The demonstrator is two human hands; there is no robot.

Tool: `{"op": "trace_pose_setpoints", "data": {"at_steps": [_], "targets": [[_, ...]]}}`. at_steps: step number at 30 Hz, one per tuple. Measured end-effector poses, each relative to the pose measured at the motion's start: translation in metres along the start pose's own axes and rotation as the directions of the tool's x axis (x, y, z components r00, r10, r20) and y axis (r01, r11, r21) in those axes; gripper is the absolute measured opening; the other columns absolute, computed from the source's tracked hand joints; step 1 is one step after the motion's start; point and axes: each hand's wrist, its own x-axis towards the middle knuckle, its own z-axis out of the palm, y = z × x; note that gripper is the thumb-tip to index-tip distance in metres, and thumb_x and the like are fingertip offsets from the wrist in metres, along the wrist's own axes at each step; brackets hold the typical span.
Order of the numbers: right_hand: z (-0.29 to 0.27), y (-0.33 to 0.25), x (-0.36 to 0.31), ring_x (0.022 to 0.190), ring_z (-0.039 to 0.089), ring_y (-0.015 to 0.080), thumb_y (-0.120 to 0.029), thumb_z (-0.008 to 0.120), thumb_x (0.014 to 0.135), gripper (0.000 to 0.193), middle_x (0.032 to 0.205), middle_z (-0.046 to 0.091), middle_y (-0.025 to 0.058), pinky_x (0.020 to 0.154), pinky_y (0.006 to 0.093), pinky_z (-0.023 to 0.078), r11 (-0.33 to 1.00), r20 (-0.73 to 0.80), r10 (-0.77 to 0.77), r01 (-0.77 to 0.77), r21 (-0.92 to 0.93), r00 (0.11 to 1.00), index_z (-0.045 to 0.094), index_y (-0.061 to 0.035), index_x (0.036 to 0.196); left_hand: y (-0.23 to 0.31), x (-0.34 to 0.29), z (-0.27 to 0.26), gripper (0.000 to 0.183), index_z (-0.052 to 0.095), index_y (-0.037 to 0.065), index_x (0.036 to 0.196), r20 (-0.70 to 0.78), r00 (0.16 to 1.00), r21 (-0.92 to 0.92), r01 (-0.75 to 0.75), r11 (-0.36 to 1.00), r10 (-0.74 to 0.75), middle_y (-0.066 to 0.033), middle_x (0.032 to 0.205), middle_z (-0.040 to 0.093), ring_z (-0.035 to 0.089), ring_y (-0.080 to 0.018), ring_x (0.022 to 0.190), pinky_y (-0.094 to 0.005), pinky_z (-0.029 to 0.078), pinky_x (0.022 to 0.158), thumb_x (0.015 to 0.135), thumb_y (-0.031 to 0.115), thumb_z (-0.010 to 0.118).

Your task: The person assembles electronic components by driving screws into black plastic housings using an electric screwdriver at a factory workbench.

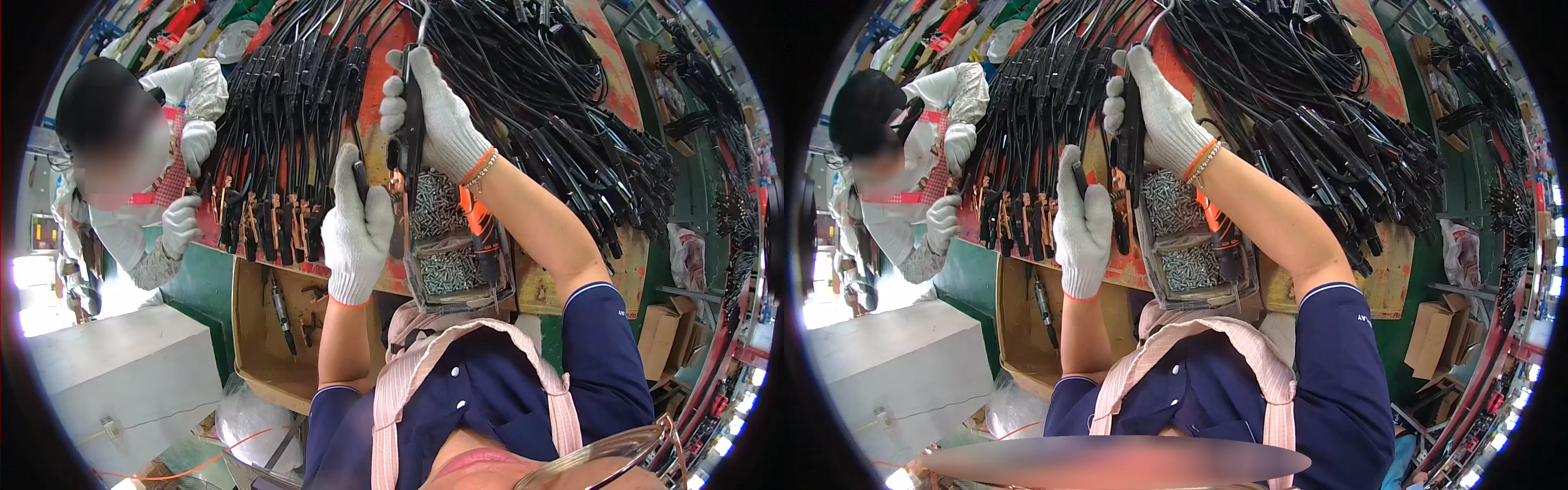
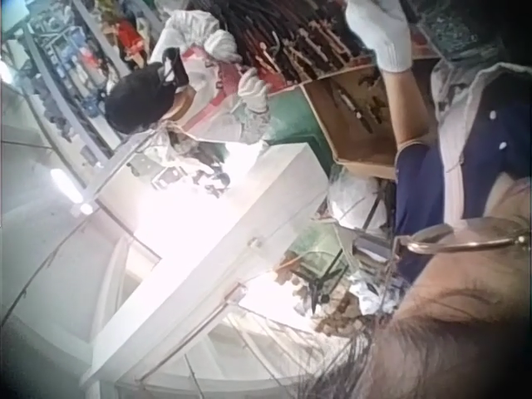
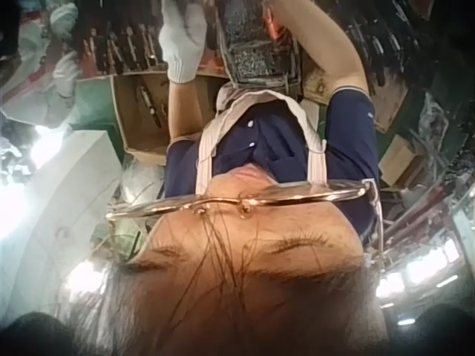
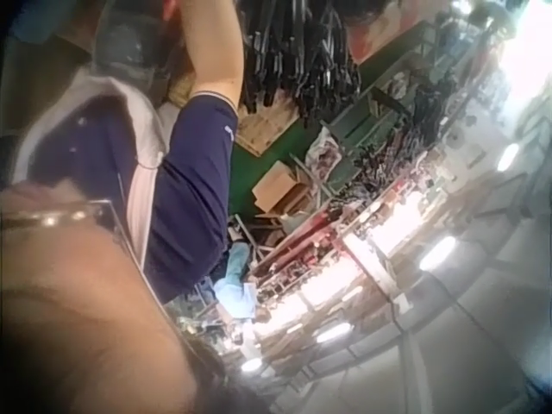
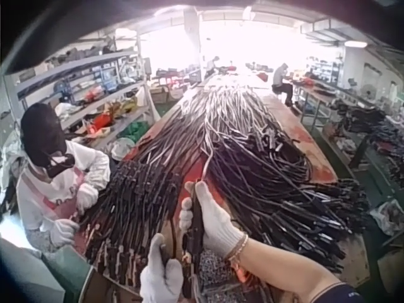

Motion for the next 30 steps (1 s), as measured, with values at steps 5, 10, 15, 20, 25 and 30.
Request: {"op": "trace_pose_setpoints", "data": {"at_steps": [5,10,15,20,25,30], "targets": [[-0.007,-0.009,0.009,0.055,0.047,0.0084,-0.035,0.058,0.095,0.026,0.075,0.052,-0.0004,0.048,0.0256,0.043,0.995,0.086,0.042,-0.034,-0.094,0.995,0.052,-0.0115,0.105,0.007,0.013,0.001,0.05,0.037,0.003,0.142,0.224,0.969,-0.068,0.119,0.991,-0.101,-0.0184,0.079,0.065,0.063,-0.0214,0.063,-0.0325,0.05,0.063,0.094,0.011,0.047],[-0.001,-0.021,0.016,0.057,0.046,0.0072,-0.03,0.057,0.096,0.023,0.078,0.053,-0.0011,0.05,0.0233,0.042,0.982,-0.012,0.011,-0.013,-0.189,1.0,0.054,-0.0081,0.102,0.002,0.031,0.031,0.047,0.042,0.003,0.139,0.186,0.981,-0.108,0.083,0.991,-0.062,-0.0174,0.078,0.065,0.064,-0.0204,0.066,-0.0317,0.051,0.065,0.094,0.009,0.048],[0.009,-0.005,-0.015,0.057,0.049,0.0089,-0.033,0.063,0.091,0.024,0.075,0.053,-0.0007,0.052,0.0251,0.043,0.934,-0.063,-0.129,0.1,-0.343,0.99,0.054,-0.0102,0.092,0.006,0.049,0.057,0.034,0.053,-0.006,0.126,-0.17,0.967,-0.303,0.131,0.944,-0.189,-0.0144,0.092,0.068,0.067,-0.0154,0.08,-0.0271,0.052,0.074,0.095,0.007,0.048],[-0.009,-0.011,-0.014,0.057,0.051,0.0102,-0.039,0.06,0.092,0.032,0.072,0.052,0.0017,0.051,0.0273,0.046,0.946,-0.179,-0.063,0.002,-0.325,0.982,0.05,-0.0082,0.095,0.014,0.04,0.061,0.037,0.049,-0.008,0.13,-0.127,0.976,-0.373,0.12,0.92,-0.178,-0.0135,0.108,0.065,0.064,-0.014,0.092,-0.0266,0.049,0.085,0.096,0.005,0.047],[-0.006,-0.009,-0.005,0.056,0.05,0.0104,-0.038,0.06,0.092,0.033,0.071,0.052,0.0013,0.051,0.0267,0.046,0.963,-0.072,-0.082,0.06,-0.262,0.994,0.049,-0.0072,0.093,0.022,0.052,0.055,0.04,0.045,-0.006,0.134,-0.134,0.975,-0.363,0.116,0.924,-0.175,-0.0147,0.115,0.062,0.064,-0.0135,0.091,-0.026,0.049,0.084,0.096,0.005,0.048],[0.002,-0.01,-0.028,0.056,0.05,0.0089,-0.035,0.062,0.092,0.031,0.073,0.053,0.0014,0.051,0.025,0.046,0.961,-0.133,-0.153,0.116,-0.251,0.979,0.048,-0.0076,0.096,0.028,0.047,0.052,0.039,0.047,-0.009,0.132,-0.091,0.972,-0.458,0.15,0.876,-0.215,-0.0128,0.126,0.057,0.061,-0.0114,0.091,-0.0227,0.049,0.081,0.095,0.003,0.046]]}}
